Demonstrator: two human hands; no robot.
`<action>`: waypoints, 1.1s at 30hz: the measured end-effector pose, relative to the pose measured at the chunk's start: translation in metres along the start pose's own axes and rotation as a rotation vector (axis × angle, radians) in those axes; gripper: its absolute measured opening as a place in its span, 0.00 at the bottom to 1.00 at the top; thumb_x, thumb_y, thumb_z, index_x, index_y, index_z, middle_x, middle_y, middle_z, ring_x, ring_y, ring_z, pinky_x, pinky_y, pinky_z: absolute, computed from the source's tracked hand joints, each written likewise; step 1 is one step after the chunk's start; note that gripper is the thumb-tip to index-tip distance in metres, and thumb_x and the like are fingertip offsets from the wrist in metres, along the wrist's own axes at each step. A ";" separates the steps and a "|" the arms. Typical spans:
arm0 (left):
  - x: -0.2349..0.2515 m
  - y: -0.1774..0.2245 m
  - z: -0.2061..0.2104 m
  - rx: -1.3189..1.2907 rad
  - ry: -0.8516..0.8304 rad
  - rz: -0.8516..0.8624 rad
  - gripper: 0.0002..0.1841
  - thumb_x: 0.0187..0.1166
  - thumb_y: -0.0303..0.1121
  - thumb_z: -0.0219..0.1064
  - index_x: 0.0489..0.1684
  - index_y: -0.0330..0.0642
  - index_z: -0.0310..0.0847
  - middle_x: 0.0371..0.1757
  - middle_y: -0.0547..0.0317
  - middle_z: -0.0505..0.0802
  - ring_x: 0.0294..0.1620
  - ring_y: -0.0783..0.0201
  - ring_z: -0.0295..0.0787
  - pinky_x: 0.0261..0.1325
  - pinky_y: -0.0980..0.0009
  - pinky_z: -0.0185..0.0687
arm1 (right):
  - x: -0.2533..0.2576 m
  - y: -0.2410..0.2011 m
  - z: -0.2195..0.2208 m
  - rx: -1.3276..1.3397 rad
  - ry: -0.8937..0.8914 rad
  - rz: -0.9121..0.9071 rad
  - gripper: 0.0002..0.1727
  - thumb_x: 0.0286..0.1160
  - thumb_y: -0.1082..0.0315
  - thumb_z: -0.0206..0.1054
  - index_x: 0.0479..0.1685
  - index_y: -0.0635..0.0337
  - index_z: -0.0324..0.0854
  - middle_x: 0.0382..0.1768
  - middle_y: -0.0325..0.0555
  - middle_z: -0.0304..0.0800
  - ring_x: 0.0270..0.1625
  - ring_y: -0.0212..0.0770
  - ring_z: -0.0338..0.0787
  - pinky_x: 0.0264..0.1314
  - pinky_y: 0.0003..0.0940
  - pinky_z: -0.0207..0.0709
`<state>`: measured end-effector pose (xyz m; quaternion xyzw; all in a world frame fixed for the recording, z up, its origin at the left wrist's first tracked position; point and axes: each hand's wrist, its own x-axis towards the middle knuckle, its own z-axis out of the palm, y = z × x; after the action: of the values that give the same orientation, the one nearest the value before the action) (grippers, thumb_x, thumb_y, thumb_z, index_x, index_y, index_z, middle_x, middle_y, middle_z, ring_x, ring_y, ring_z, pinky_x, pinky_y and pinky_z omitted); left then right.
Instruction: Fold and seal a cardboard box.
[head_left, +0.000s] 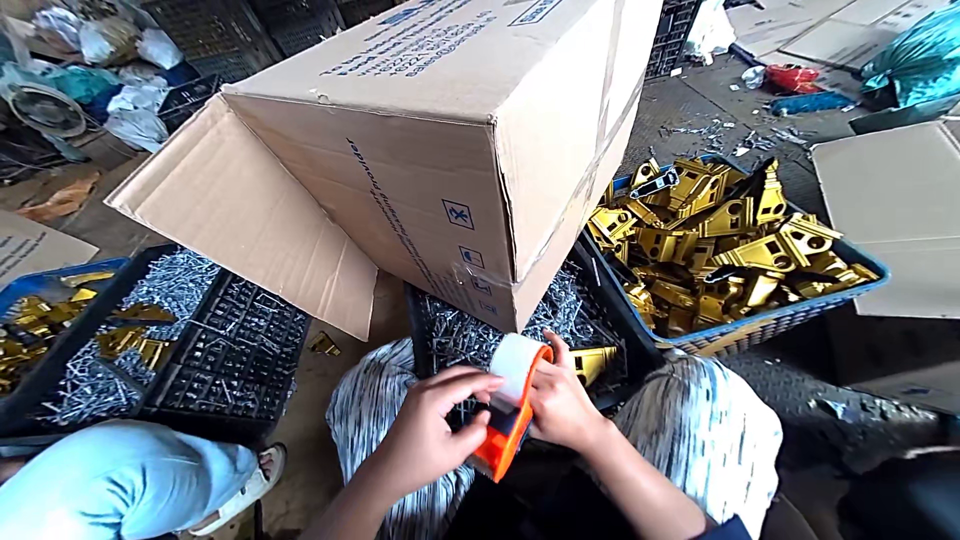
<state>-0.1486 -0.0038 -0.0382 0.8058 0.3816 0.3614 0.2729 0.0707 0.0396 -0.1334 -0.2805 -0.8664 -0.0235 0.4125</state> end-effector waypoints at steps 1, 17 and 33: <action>-0.001 0.001 0.002 0.097 0.027 0.025 0.14 0.71 0.30 0.72 0.53 0.43 0.92 0.49 0.63 0.96 0.52 0.73 0.92 0.61 0.73 0.89 | 0.000 0.000 0.000 -0.001 -0.002 -0.003 0.09 0.62 0.55 0.69 0.33 0.48 0.88 0.33 0.37 0.94 0.51 0.43 0.94 0.81 0.71 0.58; -0.033 0.013 0.008 0.575 0.096 0.440 0.08 0.85 0.41 0.64 0.43 0.62 0.90 0.46 0.78 0.93 0.64 0.74 0.79 0.75 0.60 0.49 | 0.008 0.009 -0.016 0.158 -0.023 -0.021 0.13 0.63 0.52 0.69 0.26 0.50 0.87 0.30 0.37 0.93 0.47 0.42 0.94 0.82 0.75 0.53; -0.047 -0.012 0.009 -0.013 0.606 0.046 0.12 0.88 0.42 0.62 0.46 0.53 0.92 0.37 0.77 0.92 0.41 0.80 0.86 0.53 0.79 0.82 | 0.002 -0.005 -0.050 0.263 -0.198 0.121 0.38 0.75 0.28 0.60 0.29 0.58 0.89 0.25 0.44 0.93 0.39 0.39 0.95 0.81 0.53 0.70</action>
<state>-0.1675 -0.0372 -0.0702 0.6681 0.4251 0.5937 0.1434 0.1026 0.0230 -0.0982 -0.2767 -0.8799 0.1428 0.3590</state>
